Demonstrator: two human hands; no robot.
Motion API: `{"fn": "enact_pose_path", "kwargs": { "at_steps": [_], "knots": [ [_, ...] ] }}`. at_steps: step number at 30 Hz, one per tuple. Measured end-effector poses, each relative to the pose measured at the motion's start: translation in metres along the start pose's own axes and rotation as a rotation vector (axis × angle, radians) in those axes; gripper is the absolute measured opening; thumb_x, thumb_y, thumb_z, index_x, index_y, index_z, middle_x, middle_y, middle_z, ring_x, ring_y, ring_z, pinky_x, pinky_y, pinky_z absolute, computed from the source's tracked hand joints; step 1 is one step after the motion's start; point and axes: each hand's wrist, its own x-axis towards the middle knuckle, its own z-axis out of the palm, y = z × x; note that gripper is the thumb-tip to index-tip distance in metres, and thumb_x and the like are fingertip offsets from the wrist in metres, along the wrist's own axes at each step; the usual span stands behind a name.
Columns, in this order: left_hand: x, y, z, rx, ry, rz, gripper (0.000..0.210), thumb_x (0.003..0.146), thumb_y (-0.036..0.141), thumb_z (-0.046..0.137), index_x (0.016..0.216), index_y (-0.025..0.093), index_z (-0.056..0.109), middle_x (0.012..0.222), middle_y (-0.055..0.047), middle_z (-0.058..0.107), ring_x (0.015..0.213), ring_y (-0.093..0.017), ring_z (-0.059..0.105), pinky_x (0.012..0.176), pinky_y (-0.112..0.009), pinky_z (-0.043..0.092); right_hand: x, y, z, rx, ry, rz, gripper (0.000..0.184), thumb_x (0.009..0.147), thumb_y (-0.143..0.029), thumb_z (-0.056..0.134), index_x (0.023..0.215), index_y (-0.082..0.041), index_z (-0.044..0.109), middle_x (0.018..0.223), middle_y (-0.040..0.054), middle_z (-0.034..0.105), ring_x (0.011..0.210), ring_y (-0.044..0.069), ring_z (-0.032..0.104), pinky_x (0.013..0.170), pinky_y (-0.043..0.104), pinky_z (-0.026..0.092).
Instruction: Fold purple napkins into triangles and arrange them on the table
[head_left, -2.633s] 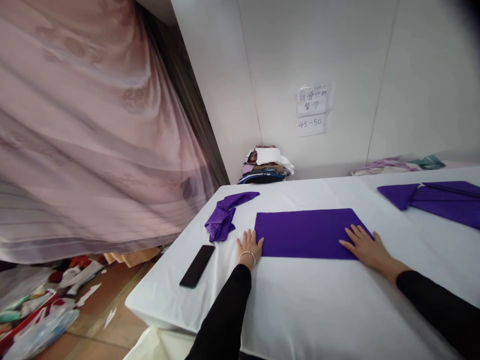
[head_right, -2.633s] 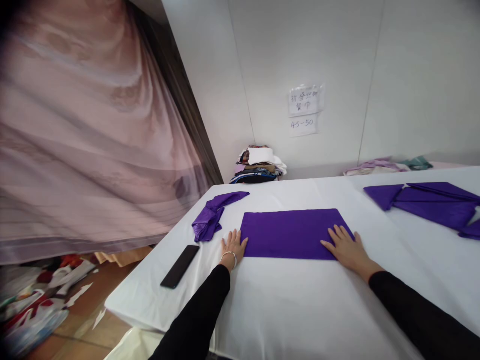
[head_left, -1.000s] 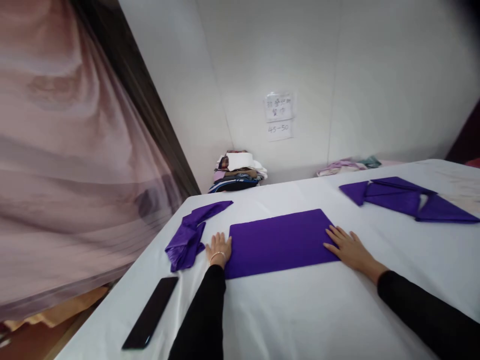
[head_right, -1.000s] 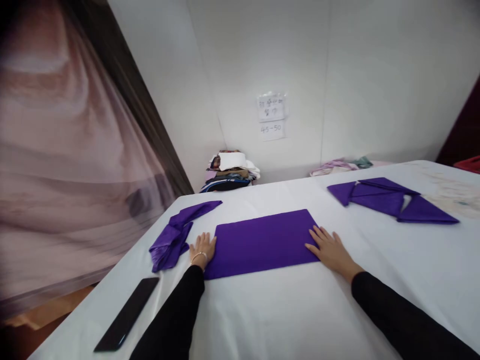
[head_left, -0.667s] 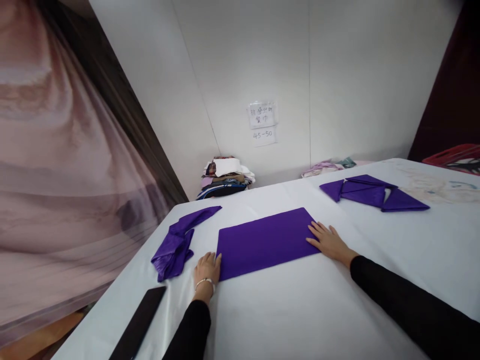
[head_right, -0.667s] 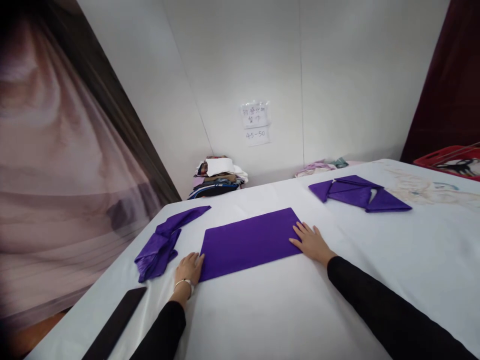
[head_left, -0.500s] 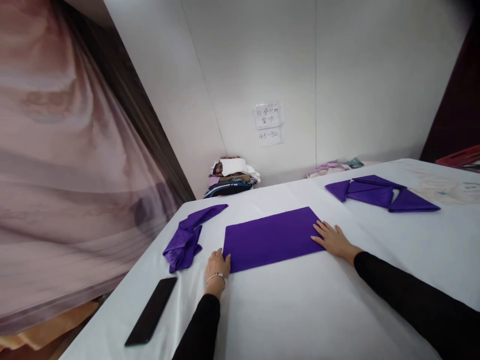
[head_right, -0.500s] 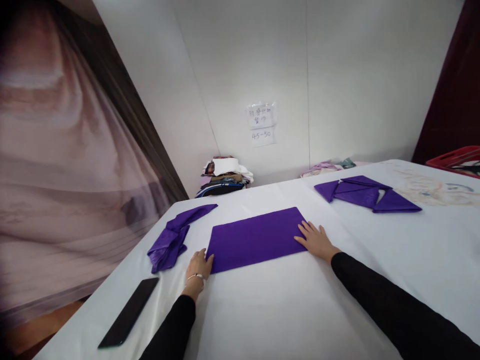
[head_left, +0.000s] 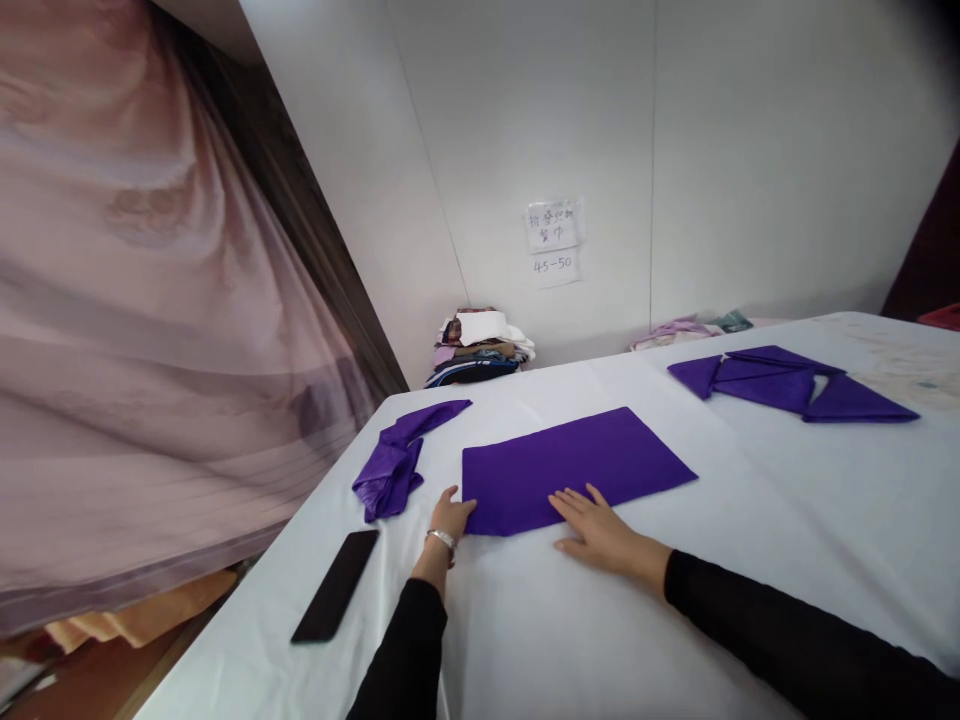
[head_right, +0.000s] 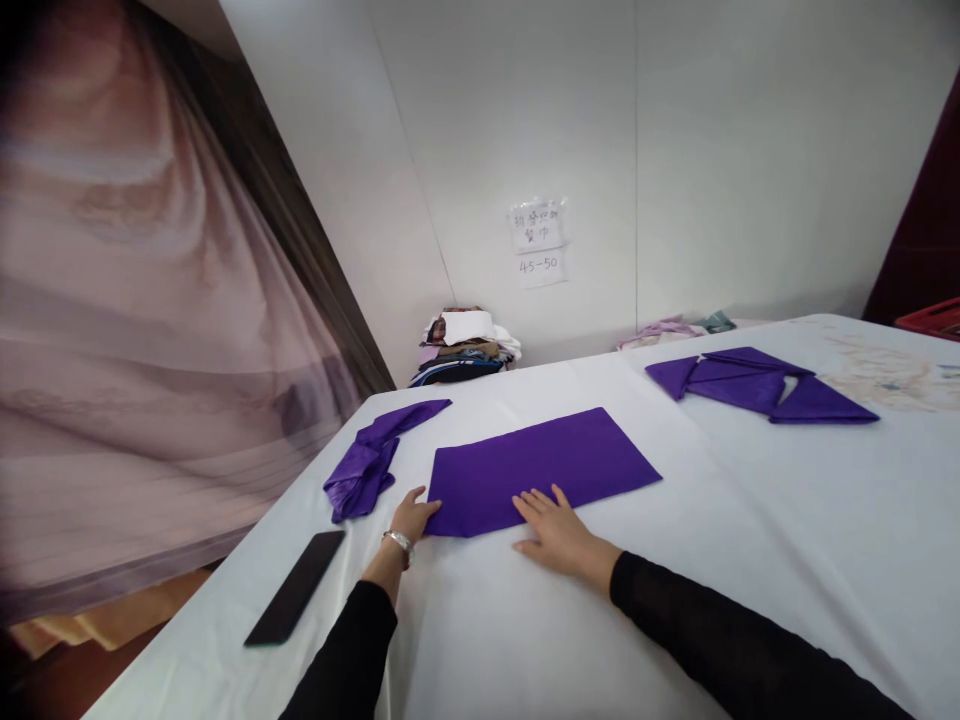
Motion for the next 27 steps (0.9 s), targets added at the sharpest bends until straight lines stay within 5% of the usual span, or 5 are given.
{"fn": "enact_pose_path", "kwargs": {
  "at_steps": [8,12,19,23,27],
  "knots": [
    [-0.078,-0.007,-0.009,-0.46,-0.242,-0.043,0.09,0.068,0.035,0.066,0.139,0.017,0.015,0.046,0.011,0.049,0.036,-0.01,0.047,0.036,-0.019,0.037,-0.002,-0.066,0.034,0.194,-0.028,-0.15,0.091,0.074,-0.045,0.059,0.144,-0.021,0.006,0.148,0.0086,0.02,0.134,0.026,0.018,0.108,0.05,0.01],
    [-0.119,-0.003,-0.009,-0.518,-0.259,0.048,0.091,0.066,0.033,0.065,0.14,0.015,0.015,0.045,0.013,0.04,0.037,-0.008,0.04,0.036,-0.019,0.035,-0.009,-0.082,0.048,0.264,0.06,-0.16,0.088,0.074,-0.037,0.059,0.144,-0.02,0.007,0.146,0.0104,0.026,0.132,0.025,0.025,0.108,0.049,0.016],
    [-0.145,0.013,-0.011,-0.535,-0.249,0.188,0.081,0.073,0.039,0.059,0.14,0.019,0.019,0.049,0.011,0.04,0.045,-0.01,0.044,0.046,-0.023,0.042,-0.02,-0.089,0.042,0.583,0.192,-0.217,0.054,0.078,-0.012,0.043,0.13,-0.024,0.044,0.125,0.0058,0.055,0.113,0.021,0.051,0.101,0.046,0.032],
    [-0.146,0.022,-0.013,-0.617,-0.186,0.301,0.072,0.08,0.04,0.054,0.139,0.018,0.018,0.057,0.006,0.053,0.055,-0.013,0.053,0.055,-0.026,0.046,-0.018,-0.087,0.025,0.997,0.239,-0.005,0.035,0.083,-0.026,0.05,0.117,-0.024,0.058,0.116,0.0042,0.062,0.107,0.023,0.055,0.097,0.043,0.038],
    [-0.145,0.025,-0.007,-0.617,-0.106,0.408,0.059,0.084,0.039,0.05,0.136,0.021,0.027,0.061,0.005,0.055,0.06,-0.013,0.055,0.062,-0.028,0.047,-0.008,-0.06,-0.008,1.356,0.384,0.316,0.036,0.077,-0.044,0.06,0.105,-0.02,0.065,0.106,0.0067,0.067,0.103,0.027,0.058,0.092,0.044,0.041]
  ]
}}
